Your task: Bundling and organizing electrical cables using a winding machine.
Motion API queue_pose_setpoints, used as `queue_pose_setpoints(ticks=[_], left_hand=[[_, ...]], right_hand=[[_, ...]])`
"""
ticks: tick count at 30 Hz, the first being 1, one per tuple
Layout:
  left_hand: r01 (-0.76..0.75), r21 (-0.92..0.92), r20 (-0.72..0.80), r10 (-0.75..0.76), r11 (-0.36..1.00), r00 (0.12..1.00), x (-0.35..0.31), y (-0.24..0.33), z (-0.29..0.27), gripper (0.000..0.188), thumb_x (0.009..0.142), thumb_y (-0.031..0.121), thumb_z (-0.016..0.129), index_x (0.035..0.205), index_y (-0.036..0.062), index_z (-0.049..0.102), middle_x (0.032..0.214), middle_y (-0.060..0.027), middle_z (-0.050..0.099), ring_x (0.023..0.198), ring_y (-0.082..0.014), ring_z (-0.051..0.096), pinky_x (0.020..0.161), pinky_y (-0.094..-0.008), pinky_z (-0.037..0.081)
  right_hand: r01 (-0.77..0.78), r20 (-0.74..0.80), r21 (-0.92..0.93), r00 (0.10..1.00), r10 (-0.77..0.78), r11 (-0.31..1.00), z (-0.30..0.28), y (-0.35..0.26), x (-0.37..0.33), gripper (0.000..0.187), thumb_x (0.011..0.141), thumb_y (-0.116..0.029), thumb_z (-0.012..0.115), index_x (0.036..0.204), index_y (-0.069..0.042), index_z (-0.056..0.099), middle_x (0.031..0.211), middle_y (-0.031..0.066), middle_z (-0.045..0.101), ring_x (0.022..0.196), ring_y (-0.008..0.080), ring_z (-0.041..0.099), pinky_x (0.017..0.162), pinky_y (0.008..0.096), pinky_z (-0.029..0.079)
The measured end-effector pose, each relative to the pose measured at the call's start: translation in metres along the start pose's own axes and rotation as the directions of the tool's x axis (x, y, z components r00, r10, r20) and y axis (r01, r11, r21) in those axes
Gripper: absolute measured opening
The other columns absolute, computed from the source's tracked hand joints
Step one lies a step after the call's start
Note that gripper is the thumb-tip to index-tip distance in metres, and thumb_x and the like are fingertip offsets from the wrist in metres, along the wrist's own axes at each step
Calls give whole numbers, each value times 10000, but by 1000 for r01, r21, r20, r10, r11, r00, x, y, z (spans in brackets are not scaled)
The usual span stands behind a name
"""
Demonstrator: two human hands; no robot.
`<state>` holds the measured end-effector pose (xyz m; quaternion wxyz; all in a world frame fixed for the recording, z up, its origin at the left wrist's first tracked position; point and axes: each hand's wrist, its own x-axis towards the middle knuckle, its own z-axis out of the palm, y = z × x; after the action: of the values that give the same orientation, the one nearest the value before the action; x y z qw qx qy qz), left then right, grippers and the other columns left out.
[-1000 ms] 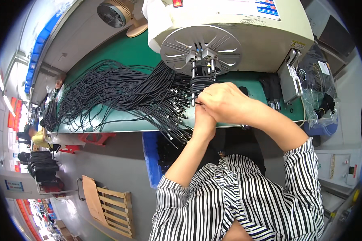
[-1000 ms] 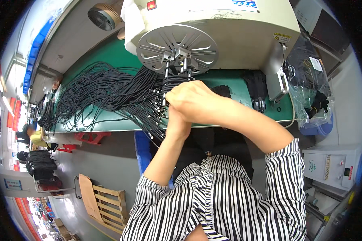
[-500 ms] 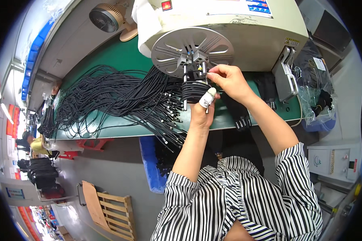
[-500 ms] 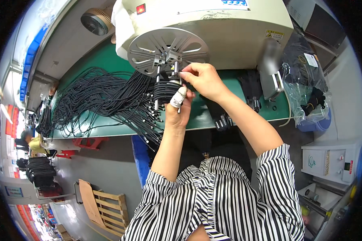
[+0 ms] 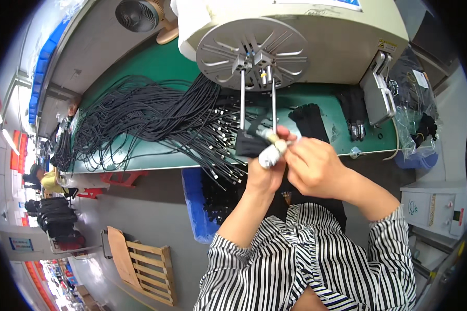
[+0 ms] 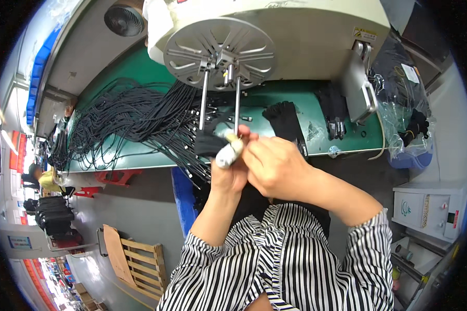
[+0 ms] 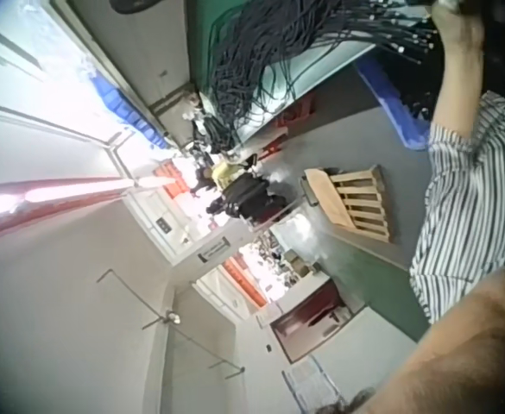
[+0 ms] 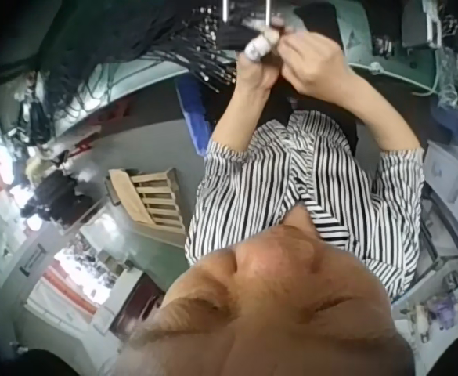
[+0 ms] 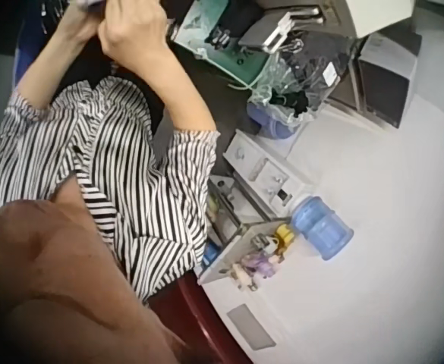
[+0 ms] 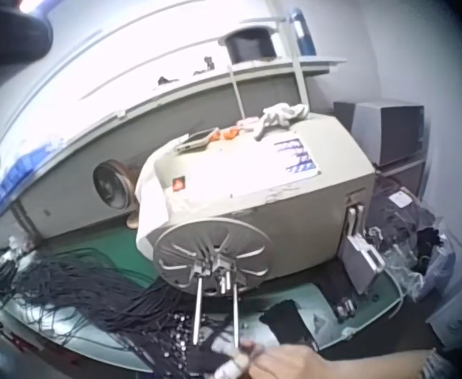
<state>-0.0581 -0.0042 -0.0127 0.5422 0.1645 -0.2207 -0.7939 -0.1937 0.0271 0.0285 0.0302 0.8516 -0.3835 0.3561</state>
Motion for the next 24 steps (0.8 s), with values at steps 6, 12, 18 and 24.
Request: queue_pose_setpoints(ticks=[6,12,18,24], left_hand=[[311,284,21,-330,907,944,-66,2,-10,461,664,77,756,1073,42,545,940,-91,616,837,-168,610,681,-290,503],[69,825,261,-486,561,834,-107,-12,-43,595,688,101,713,1231,59,472,1218,-108,522,1139,-206,524,904,-361,459],[195,766,358,-659,612,661,-148,-31,-42,602,703,93,704,1247,73,449,1204,-98,506,1089,-194,536,862,-344,467],[309,746,320,-725,590,610,-153,-55,-37,609,717,85,694,1264,87,426,1189,-87,490,1039,-182,548,819,-327,476]], right_hand=[[68,-39,401,998,-57,913,-15,2,6,614,649,-441,762,1024,7,574,965,173,563,768,322,563,647,379,480],[17,164,650,973,-162,760,15,-26,-26,439,719,-394,758,747,-15,536,687,76,446,473,200,480,391,290,382],[-55,130,776,989,-74,628,14,-51,-57,229,658,-120,682,597,-34,479,575,66,439,402,215,477,348,323,369],[252,-168,830,964,-208,497,6,-61,-52,204,681,-96,632,590,-68,452,558,19,423,390,165,457,336,292,344]])
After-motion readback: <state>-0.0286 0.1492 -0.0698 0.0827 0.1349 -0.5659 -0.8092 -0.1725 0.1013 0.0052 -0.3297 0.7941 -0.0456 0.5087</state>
